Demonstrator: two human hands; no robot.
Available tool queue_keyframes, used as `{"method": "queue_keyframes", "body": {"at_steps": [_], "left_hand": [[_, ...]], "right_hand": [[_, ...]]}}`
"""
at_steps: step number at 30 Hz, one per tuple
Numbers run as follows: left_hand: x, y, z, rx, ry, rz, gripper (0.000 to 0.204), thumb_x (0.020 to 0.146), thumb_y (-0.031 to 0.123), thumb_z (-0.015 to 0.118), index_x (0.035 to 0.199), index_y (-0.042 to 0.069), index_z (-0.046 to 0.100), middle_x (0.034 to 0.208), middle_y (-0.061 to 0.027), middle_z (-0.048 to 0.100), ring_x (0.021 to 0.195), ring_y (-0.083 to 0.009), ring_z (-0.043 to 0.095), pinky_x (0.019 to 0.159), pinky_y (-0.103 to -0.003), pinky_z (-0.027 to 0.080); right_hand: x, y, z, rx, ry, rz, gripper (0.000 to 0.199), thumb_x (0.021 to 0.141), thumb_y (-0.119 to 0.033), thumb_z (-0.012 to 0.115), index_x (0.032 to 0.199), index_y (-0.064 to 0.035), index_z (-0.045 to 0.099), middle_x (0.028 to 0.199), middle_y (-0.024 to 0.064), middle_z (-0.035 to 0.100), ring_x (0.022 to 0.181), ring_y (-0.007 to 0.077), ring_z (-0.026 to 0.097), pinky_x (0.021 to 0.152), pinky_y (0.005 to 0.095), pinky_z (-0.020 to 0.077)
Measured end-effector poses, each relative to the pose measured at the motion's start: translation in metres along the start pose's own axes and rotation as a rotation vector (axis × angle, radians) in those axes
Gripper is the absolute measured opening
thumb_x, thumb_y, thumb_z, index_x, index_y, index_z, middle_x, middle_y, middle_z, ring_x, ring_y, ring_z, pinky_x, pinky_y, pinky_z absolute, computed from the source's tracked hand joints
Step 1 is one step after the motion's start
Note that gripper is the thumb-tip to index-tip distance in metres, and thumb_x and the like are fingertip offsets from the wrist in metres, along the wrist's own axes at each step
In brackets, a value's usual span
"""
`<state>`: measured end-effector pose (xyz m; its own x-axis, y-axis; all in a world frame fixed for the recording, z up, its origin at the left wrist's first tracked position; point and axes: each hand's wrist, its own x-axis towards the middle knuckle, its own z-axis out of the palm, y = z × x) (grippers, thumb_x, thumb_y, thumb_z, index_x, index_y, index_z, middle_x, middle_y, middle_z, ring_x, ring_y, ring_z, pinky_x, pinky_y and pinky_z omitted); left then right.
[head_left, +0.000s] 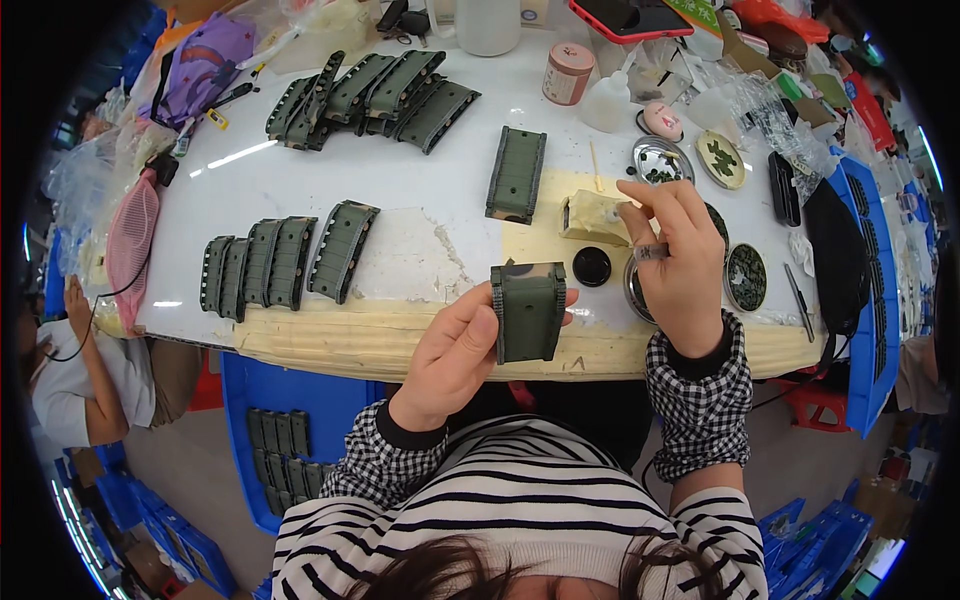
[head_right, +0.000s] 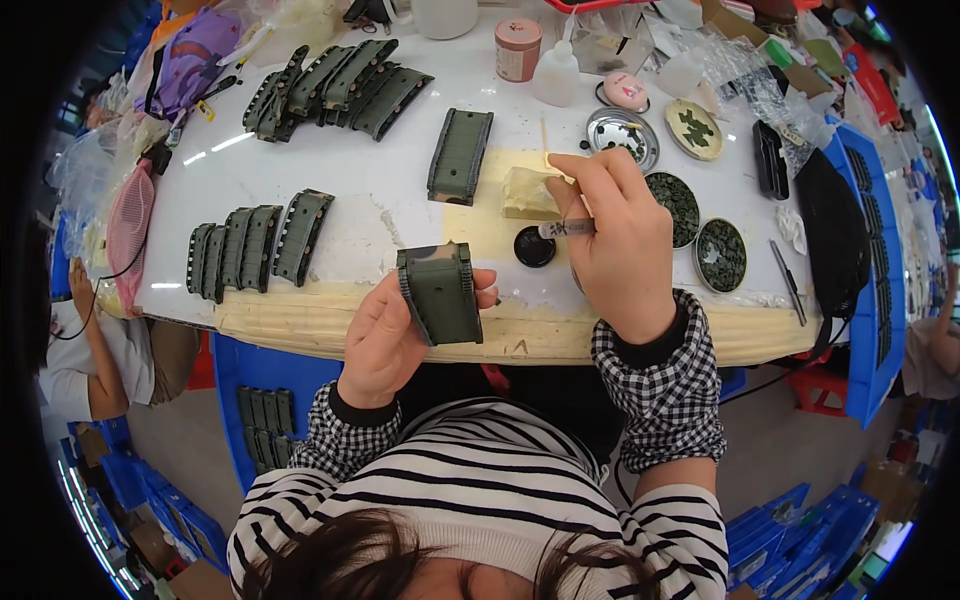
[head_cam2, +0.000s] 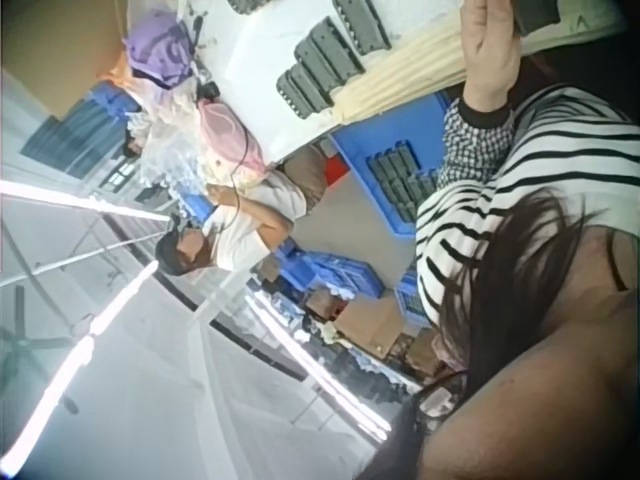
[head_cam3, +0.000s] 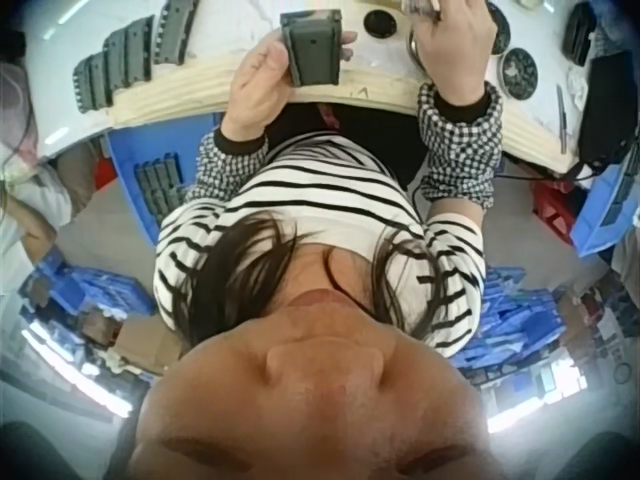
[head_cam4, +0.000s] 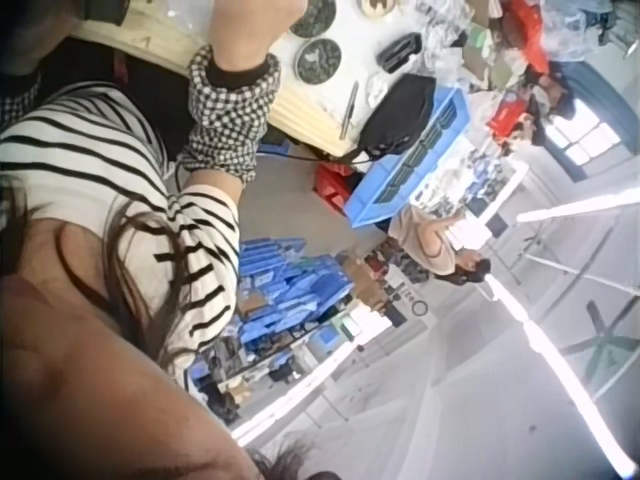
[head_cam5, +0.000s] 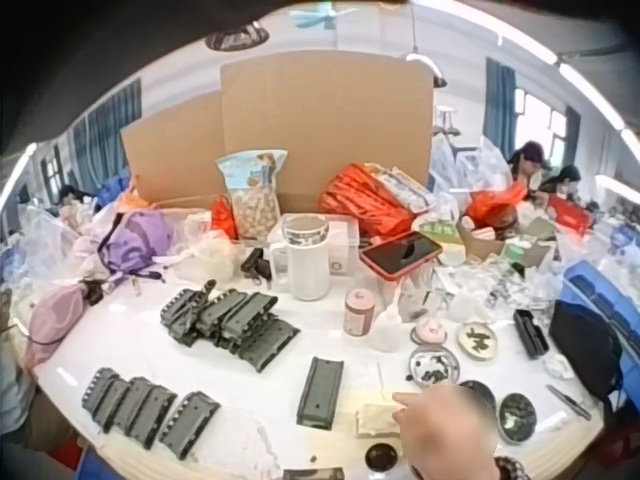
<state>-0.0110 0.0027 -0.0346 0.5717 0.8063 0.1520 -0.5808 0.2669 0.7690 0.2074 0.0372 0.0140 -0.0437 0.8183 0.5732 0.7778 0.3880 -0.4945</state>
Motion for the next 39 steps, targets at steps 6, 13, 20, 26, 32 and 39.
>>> {"method": "queue_keyframes", "body": {"at_steps": [6, 13, 20, 26, 32, 39], "left_hand": [[-0.007, 0.002, 0.000, 0.101, 0.026, -0.009, 0.052, 0.103, 0.032, 0.037, 0.140, -0.005, 0.035, 0.131, -0.0220, 0.051, 0.119, -0.0271, 0.053, 0.102, -0.037, 0.041], [-0.009, 0.009, 0.010, 0.480, 0.027, 0.014, 0.044, 0.103, 0.021, 0.037, 0.137, -0.007, 0.040, 0.129, -0.0146, 0.053, 0.118, -0.0201, 0.051, 0.101, -0.031, 0.039], [-0.003, 0.019, 0.014, 0.877, -0.016, 0.150, 0.041, 0.101, 0.017, 0.040, 0.134, -0.007, 0.045, 0.125, -0.0183, 0.056, 0.114, -0.0249, 0.055, 0.100, -0.033, 0.039], [-0.007, 0.017, 0.013, 0.915, 0.023, 0.152, 0.042, 0.100, 0.017, 0.043, 0.136, -0.006, 0.043, 0.112, -0.0169, 0.059, 0.102, -0.0276, 0.056, 0.092, -0.034, 0.042], [-0.007, 0.032, 0.005, 0.170, 0.362, -0.050, 0.057, 0.096, 0.025, 0.055, 0.140, -0.002, 0.033, 0.117, -0.0140, 0.057, 0.095, -0.0152, 0.061, 0.074, -0.026, 0.053], [-0.011, 0.048, -0.036, 1.512, 0.622, 0.201, 0.056, 0.072, 0.006, 0.076, 0.121, -0.002, 0.053, 0.106, -0.0111, 0.058, 0.093, -0.0176, 0.057, 0.082, -0.029, 0.047]], "right_hand": [[-0.012, -0.036, -0.020, 0.138, -0.052, -0.147, 0.033, 0.072, 0.002, 0.076, 0.103, -0.0058, 0.070, 0.076, 0.0056, 0.054, 0.060, 0.0157, 0.052, 0.050, 0.0271, 0.0424], [-0.020, -0.048, -0.012, 0.214, -0.145, -0.382, 0.036, 0.067, -0.007, 0.078, 0.103, -0.0044, 0.069, 0.072, 0.0034, 0.053, 0.056, 0.0162, 0.054, 0.048, 0.0276, 0.0426], [-0.025, -0.040, -0.010, 0.162, -0.151, -0.437, 0.043, 0.061, -0.006, 0.072, 0.104, -0.0039, 0.069, 0.075, 0.0037, 0.057, 0.058, 0.0168, 0.057, 0.049, 0.0277, 0.0423], [-0.025, -0.042, -0.014, 0.017, -0.207, -0.499, 0.043, 0.061, -0.006, 0.073, 0.104, -0.0037, 0.069, 0.077, 0.0044, 0.058, 0.059, 0.0182, 0.056, 0.052, 0.0284, 0.0438], [-0.027, -0.049, -0.032, 0.092, -0.014, -0.130, 0.036, 0.066, -0.003, 0.080, 0.101, -0.0048, 0.070, 0.076, 0.0060, 0.059, 0.059, 0.0191, 0.056, 0.053, 0.0292, 0.0449], [-0.033, -0.037, -0.035, 0.058, -0.096, -0.125, 0.027, 0.069, 0.002, 0.077, 0.094, -0.0036, 0.071, 0.068, 0.0072, 0.058, 0.055, 0.0172, 0.054, 0.048, 0.0271, 0.0408]]}}
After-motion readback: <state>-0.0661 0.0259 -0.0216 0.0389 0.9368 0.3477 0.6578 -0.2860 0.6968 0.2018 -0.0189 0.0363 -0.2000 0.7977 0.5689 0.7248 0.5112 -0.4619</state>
